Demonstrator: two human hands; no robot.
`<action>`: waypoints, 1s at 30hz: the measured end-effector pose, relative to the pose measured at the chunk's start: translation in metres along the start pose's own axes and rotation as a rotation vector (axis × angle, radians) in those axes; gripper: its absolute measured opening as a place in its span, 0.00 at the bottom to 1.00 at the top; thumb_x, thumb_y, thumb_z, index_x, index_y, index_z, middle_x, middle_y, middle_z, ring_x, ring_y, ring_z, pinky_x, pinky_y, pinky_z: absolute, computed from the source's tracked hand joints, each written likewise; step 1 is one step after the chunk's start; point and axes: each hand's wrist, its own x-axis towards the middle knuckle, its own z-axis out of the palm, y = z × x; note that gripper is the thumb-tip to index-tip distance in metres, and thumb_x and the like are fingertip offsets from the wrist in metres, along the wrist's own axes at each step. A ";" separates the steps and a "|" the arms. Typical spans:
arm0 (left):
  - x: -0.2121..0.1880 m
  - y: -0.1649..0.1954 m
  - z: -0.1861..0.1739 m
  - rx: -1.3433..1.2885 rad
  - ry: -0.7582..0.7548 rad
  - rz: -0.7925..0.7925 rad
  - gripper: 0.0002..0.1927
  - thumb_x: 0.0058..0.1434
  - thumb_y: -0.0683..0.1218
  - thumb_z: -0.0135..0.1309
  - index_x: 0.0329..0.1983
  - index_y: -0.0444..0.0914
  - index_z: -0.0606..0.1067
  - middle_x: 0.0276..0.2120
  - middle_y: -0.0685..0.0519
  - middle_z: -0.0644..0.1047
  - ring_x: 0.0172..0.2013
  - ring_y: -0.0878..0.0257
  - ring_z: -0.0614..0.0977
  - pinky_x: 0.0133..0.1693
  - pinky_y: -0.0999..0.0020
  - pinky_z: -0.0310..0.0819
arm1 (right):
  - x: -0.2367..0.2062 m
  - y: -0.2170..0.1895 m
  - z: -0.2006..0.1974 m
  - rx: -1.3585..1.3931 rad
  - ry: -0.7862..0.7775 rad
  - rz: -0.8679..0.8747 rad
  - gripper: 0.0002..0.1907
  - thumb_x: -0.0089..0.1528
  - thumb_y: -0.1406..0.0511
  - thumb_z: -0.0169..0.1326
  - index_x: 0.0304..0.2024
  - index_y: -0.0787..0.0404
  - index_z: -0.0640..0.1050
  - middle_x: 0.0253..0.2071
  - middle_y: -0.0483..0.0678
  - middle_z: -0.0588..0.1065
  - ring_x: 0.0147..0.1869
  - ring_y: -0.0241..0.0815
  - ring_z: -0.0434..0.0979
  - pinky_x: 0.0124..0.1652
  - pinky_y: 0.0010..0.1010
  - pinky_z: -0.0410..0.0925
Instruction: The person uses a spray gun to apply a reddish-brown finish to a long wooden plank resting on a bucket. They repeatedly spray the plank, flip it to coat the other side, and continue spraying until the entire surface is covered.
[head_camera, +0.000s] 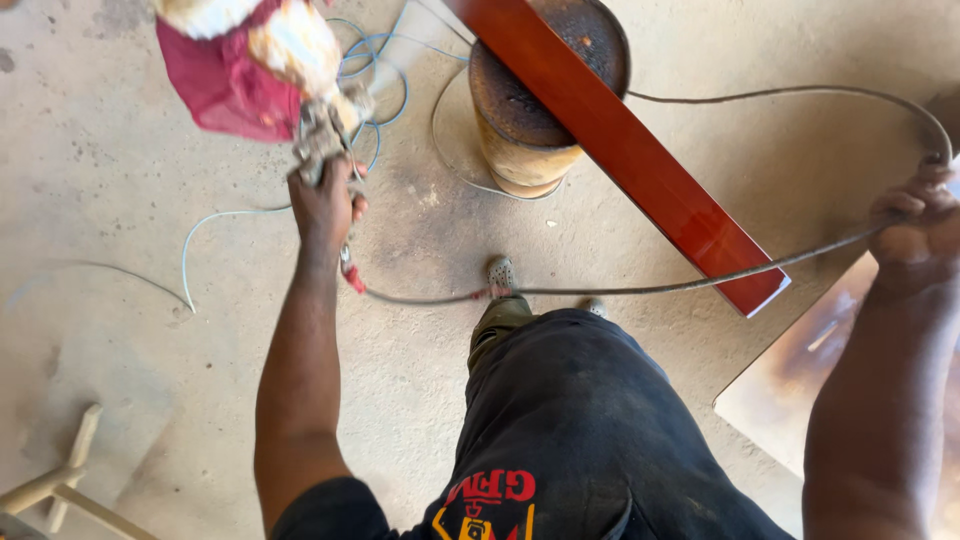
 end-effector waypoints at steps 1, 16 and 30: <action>-0.018 0.002 0.006 -0.009 -0.027 -0.029 0.08 0.65 0.42 0.48 0.39 0.31 0.73 0.31 0.48 0.80 0.14 0.68 0.73 0.13 0.74 0.62 | -0.001 -0.005 -0.004 -0.003 0.015 0.002 0.15 0.85 0.62 0.38 0.53 0.65 0.72 0.41 0.40 0.77 0.37 0.27 0.76 0.37 0.18 0.66; -0.208 -0.020 0.081 0.136 -0.598 -0.076 0.09 0.70 0.46 0.49 0.46 0.37 0.76 0.33 0.54 0.81 0.21 0.72 0.76 0.20 0.77 0.69 | -0.065 -0.006 0.048 -0.230 0.412 -0.126 0.30 0.72 0.47 0.47 0.47 0.70 0.76 0.33 0.47 0.73 0.27 0.35 0.63 0.30 0.19 0.57; -0.173 0.001 0.119 0.273 -0.684 -0.195 0.09 0.66 0.47 0.52 0.42 0.37 0.78 0.30 0.54 0.81 0.19 0.71 0.76 0.18 0.73 0.72 | -0.090 -0.012 0.058 -0.188 0.430 -0.206 0.31 0.73 0.46 0.46 0.46 0.72 0.74 0.35 0.49 0.72 0.29 0.36 0.64 0.32 0.19 0.61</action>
